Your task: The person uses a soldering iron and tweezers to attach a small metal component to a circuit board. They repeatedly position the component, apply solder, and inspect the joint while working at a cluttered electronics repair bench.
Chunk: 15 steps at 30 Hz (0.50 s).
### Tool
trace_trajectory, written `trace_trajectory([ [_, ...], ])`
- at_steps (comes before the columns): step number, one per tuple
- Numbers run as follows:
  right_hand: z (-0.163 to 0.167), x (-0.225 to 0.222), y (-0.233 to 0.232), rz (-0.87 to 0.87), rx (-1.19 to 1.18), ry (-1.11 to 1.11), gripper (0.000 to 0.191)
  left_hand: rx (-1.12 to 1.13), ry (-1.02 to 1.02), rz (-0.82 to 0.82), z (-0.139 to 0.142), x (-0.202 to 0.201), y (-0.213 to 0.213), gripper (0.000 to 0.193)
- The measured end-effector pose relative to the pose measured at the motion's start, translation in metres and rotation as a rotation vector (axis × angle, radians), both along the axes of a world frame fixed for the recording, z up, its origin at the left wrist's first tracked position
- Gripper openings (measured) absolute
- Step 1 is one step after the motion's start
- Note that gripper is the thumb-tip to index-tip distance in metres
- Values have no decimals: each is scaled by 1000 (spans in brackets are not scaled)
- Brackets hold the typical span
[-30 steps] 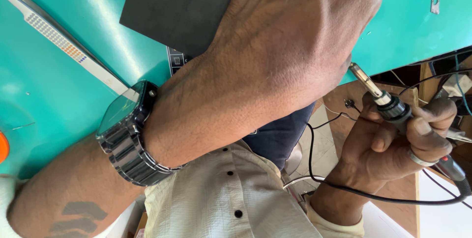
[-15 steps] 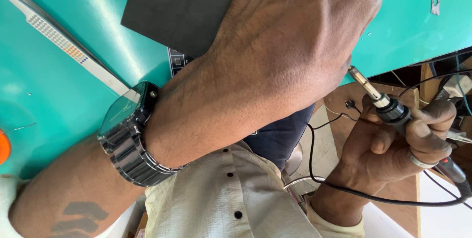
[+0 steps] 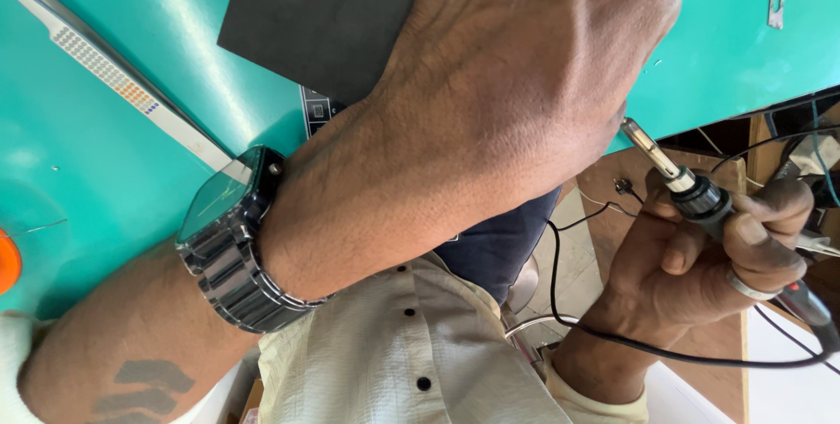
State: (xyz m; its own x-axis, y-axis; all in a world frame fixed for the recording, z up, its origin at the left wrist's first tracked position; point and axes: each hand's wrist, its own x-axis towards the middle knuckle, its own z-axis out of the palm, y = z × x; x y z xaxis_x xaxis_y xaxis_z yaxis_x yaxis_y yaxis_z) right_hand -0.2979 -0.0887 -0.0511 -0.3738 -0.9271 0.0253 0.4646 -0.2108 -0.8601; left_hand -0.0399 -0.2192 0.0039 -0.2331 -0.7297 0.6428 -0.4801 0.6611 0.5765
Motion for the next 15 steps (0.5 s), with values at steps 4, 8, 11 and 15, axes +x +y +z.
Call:
trace_trajectory([
  [4, 3, 0, 1, 50, -60, 27, 30, -13, -20, 25, 6, 2, -1, 11],
  [8, 3, -1, 1, 30, -33, 88, 28, -17, -14, 22, 10, 3, -1, 12],
  [11, 1, -5, 2, 10, -18, 85, 30, 20, -52, 22, 10, 3, -3, 13],
  [15, 5, -11, 5, 29, -66, -78, 28, -28, 28, 1, 10, 3, -1, 10],
])
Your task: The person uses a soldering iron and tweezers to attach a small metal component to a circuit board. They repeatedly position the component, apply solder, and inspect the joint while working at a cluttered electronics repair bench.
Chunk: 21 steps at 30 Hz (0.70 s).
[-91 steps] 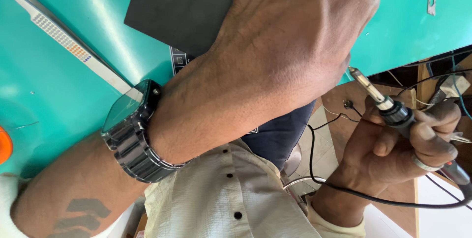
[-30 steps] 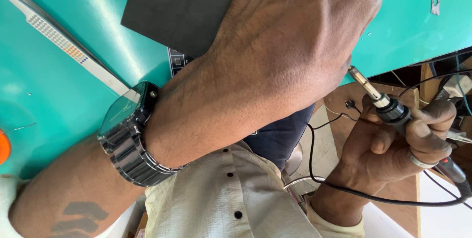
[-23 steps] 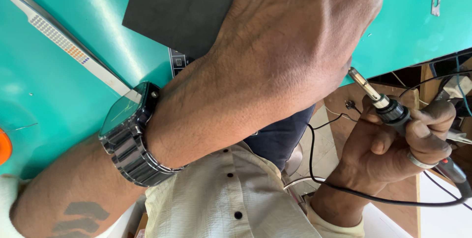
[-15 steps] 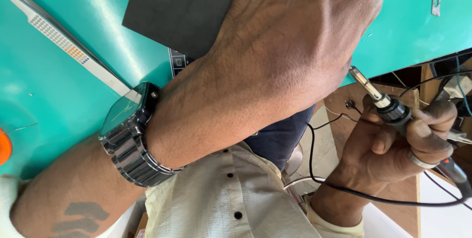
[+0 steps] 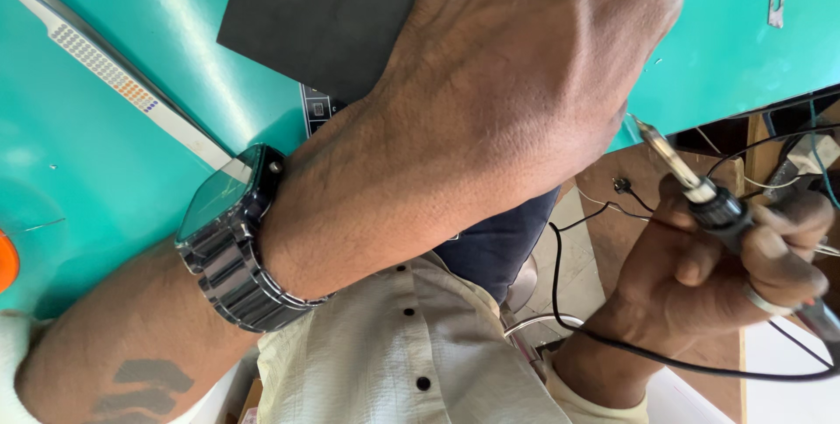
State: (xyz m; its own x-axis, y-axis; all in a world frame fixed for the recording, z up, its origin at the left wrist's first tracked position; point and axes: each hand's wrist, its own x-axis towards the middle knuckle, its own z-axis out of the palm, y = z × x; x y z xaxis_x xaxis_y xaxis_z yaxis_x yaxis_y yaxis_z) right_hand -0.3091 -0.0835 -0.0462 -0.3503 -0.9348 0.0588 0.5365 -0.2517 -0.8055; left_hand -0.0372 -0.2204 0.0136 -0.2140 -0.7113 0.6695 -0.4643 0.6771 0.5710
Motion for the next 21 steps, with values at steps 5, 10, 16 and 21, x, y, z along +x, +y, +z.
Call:
trace_trajectory([
  [5, -1, -4, -1, -42, -48, -11, 33, 62, -81, 13, -3, 1, 1, 12],
  [10, -21, -3, -7, -8, 2, -111, 16, 107, -6, -86, -1, 5, 4, 10],
  [16, -26, -22, -2, 62, 39, -89, 11, 106, -37, -118, 5, 13, 2, 15],
  [21, -30, -29, -1, -23, 65, -36, 17, 99, -60, -92, 6, 12, 3, 19],
])
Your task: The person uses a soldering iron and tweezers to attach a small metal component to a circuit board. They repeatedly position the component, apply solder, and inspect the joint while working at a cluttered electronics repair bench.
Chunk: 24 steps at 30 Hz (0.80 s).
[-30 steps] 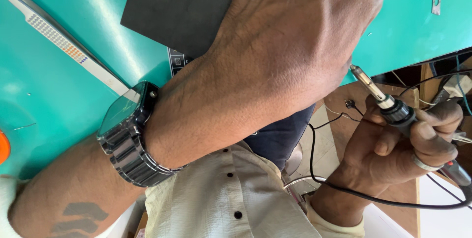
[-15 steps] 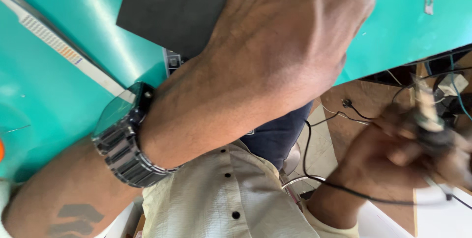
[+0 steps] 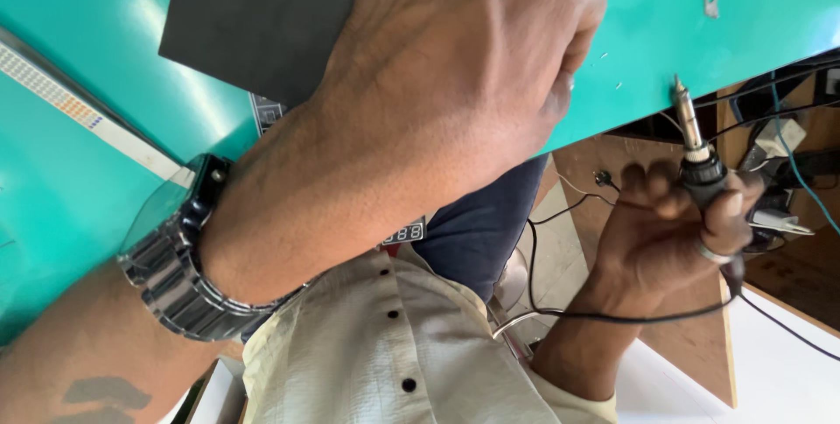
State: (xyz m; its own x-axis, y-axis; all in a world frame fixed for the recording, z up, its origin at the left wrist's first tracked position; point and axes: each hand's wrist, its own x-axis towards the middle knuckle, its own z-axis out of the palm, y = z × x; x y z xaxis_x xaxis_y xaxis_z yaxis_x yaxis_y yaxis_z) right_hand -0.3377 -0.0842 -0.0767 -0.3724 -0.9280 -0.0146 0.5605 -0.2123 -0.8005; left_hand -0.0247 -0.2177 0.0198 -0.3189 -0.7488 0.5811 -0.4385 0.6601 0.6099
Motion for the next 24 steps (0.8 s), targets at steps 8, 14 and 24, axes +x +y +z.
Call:
trace_trajectory([
  [8, 10, 9, 4, 71, -62, 181, 16, 4, 27, -20, -6, 0, 2, 14],
  [14, 7, 22, -7, 130, -54, 114, 17, 46, 49, -18, -10, -4, 3, 8],
  [24, 8, 25, -9, 129, -23, 169, 18, 23, 14, 0, -11, -5, 2, 10],
])
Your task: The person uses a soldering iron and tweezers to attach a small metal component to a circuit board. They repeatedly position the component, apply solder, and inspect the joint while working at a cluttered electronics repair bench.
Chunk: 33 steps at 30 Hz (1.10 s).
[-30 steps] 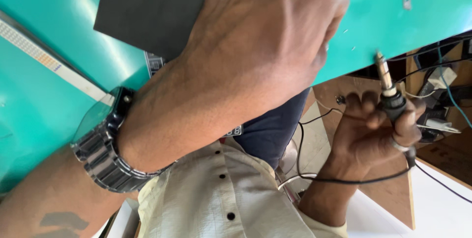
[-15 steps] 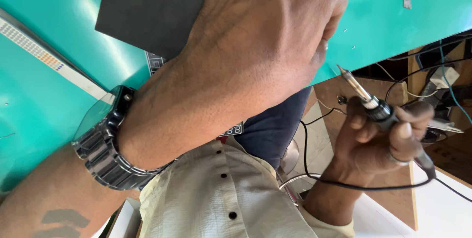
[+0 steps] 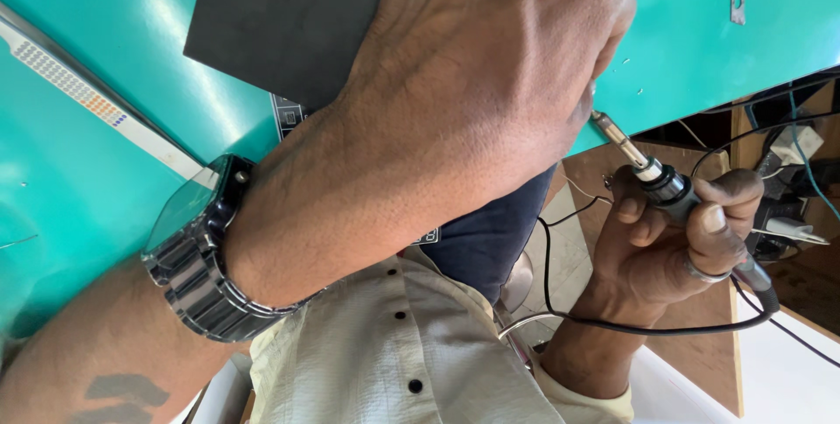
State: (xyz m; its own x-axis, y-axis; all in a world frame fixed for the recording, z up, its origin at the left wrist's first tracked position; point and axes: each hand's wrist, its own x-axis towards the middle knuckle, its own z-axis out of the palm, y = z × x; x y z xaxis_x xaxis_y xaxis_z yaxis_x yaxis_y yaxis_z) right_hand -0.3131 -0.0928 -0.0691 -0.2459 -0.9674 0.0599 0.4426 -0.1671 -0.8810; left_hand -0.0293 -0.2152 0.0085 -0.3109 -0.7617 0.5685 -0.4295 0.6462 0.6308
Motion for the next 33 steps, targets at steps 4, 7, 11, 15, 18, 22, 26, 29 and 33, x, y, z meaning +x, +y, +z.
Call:
trace_trajectory([
  [4, 0, 1, 0, -2, 1, 7, 18, -53, -25, 12, -1, 1, -1, 8],
  [7, 0, 1, -1, -21, 12, -20, 17, -68, -12, 25, 0, 1, -1, 8],
  [11, -1, 0, 0, 10, -5, -17, 17, -26, -32, 19, -2, -1, -1, 10],
  [15, -1, -1, -1, -21, 7, -48, 17, -68, 1, 32, -6, -1, 1, 7],
  [18, 0, 0, -1, 10, -5, -20, 16, -44, -1, 24, -6, -2, 0, 9],
  [22, 2, 2, -3, 18, -3, -27, 16, 35, -1, -41, 0, -4, 2, 9],
  [26, 4, 5, -1, -30, 12, -22, 18, -33, 30, -33, 2, -1, 3, 9],
  [29, 6, 7, 0, -38, 14, -22, 17, -3, -47, 1, -1, 0, 1, 10],
  [33, 7, 8, 0, -65, 23, -20, 13, -22, -54, 14, -3, 1, 1, 12],
])
